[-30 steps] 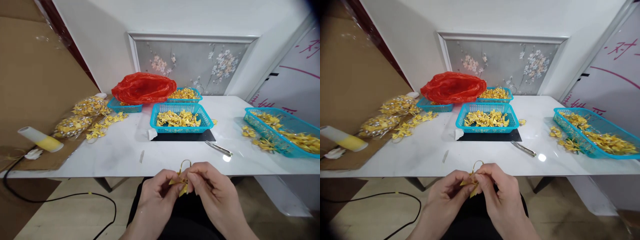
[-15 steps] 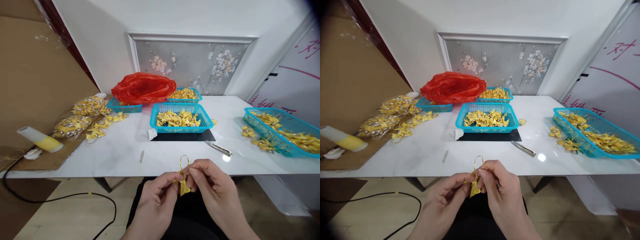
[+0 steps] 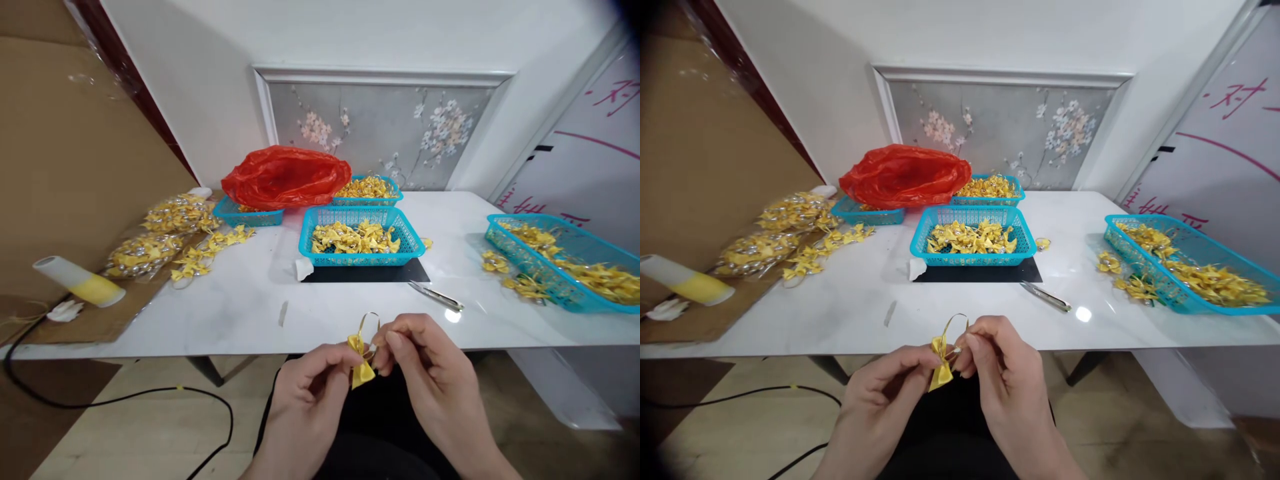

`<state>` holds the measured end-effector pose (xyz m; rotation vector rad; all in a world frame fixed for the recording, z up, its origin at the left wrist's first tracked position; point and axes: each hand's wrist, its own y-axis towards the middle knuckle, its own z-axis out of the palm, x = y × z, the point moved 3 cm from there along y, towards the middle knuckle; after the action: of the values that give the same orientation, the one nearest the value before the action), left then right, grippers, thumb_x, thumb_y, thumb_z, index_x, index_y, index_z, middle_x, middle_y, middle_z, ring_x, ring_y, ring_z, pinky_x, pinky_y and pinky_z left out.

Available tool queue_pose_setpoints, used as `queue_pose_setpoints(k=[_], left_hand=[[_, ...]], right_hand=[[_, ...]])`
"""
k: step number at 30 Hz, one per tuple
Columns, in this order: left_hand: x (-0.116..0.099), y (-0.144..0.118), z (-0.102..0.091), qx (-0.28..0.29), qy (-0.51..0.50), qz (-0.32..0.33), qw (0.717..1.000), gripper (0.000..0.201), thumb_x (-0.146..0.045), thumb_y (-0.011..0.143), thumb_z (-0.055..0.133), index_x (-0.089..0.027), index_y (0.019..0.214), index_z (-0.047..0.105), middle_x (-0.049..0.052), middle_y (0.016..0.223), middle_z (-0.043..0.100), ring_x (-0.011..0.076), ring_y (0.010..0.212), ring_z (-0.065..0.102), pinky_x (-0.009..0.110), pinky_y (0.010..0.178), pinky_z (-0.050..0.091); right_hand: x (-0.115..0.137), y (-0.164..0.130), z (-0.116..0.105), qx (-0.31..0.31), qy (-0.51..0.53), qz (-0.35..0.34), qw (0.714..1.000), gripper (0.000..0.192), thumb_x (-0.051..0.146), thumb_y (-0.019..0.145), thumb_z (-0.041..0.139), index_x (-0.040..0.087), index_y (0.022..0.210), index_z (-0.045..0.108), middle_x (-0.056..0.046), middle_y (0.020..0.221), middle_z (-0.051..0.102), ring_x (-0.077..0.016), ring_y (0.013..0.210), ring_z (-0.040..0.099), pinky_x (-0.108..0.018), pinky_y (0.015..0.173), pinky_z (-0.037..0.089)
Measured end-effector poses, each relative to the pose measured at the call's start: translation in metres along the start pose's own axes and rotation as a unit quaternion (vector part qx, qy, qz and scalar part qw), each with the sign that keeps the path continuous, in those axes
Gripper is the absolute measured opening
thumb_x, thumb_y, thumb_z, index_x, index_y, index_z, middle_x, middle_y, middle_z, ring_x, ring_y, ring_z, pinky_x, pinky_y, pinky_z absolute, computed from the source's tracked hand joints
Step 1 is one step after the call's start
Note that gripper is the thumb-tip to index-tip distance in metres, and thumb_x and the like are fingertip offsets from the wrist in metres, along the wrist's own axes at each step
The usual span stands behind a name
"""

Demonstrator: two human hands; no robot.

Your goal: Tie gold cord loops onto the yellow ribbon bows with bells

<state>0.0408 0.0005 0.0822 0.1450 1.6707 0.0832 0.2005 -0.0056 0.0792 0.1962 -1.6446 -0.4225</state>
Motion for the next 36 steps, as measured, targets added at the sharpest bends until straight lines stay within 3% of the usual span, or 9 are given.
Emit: queue_pose_setpoints(k=[7,10,15,21,31,36], left_hand=[[0.002,-0.003,0.002,0.0,-0.078,-0.047,0.996,0.01,-0.024,0.079,0.07,-0.024,0.076,0.079,0.0,0.069,0.073,0.0118,0.062,0.06,0.017,0.059,0.048],[0.005,0.003,0.005,0.003,-0.11,-0.091,0.99,0.007,-0.026,0.072,0.079,-0.02,0.069,0.077,0.001,0.069,0.075,0.0138,0.066,0.063,0.02,0.064,0.05],[0.011,0.01,0.006,-0.023,-0.111,-0.124,0.986,0.02,-0.021,0.066,0.083,-0.017,0.062,0.063,-0.004,0.057,0.066,0.0079,0.055,0.056,0.014,0.053,0.042],[0.009,0.006,0.006,-0.031,-0.122,-0.143,0.982,0.028,-0.022,0.064,0.083,-0.019,0.071,0.056,-0.003,0.063,0.07,0.0098,0.06,0.061,0.016,0.057,0.047],[0.005,0.008,0.012,-0.017,-0.126,-0.14,0.982,0.029,-0.02,0.064,0.081,-0.018,0.066,0.053,-0.006,0.057,0.064,0.0065,0.053,0.054,0.014,0.052,0.042],[0.011,0.011,0.009,-0.017,-0.116,-0.145,0.982,0.028,-0.021,0.068,0.081,-0.019,0.068,0.053,-0.005,0.06,0.065,0.0077,0.055,0.055,0.015,0.054,0.042]], right_hand=[[0.004,0.001,0.001,-0.004,0.014,0.034,0.999,0.015,0.028,0.099,0.051,0.021,0.088,0.058,0.002,0.068,0.063,-0.0113,0.06,0.06,-0.023,0.059,0.053],[0.003,0.0,0.001,0.008,0.013,0.029,0.999,0.014,0.028,0.099,0.051,0.021,0.089,0.059,0.001,0.068,0.063,-0.0119,0.061,0.061,-0.023,0.059,0.053],[0.001,-0.001,0.001,0.022,0.004,0.008,1.0,0.011,0.024,0.099,0.051,0.023,0.09,0.058,0.002,0.074,0.064,-0.0105,0.064,0.06,-0.02,0.061,0.052],[0.002,0.001,0.0,0.023,0.039,0.021,0.999,0.013,0.026,0.098,0.053,0.022,0.087,0.059,0.002,0.072,0.062,-0.0108,0.063,0.057,-0.02,0.06,0.05],[-0.009,0.003,-0.005,0.024,0.154,0.089,0.984,0.016,0.03,0.099,0.055,0.021,0.086,0.057,0.002,0.073,0.059,-0.0106,0.064,0.053,-0.023,0.062,0.045],[-0.009,0.011,-0.018,-0.044,0.2,0.096,0.974,0.018,0.03,0.098,0.058,0.021,0.083,0.056,0.003,0.067,0.054,-0.0101,0.063,0.048,-0.021,0.059,0.04]])
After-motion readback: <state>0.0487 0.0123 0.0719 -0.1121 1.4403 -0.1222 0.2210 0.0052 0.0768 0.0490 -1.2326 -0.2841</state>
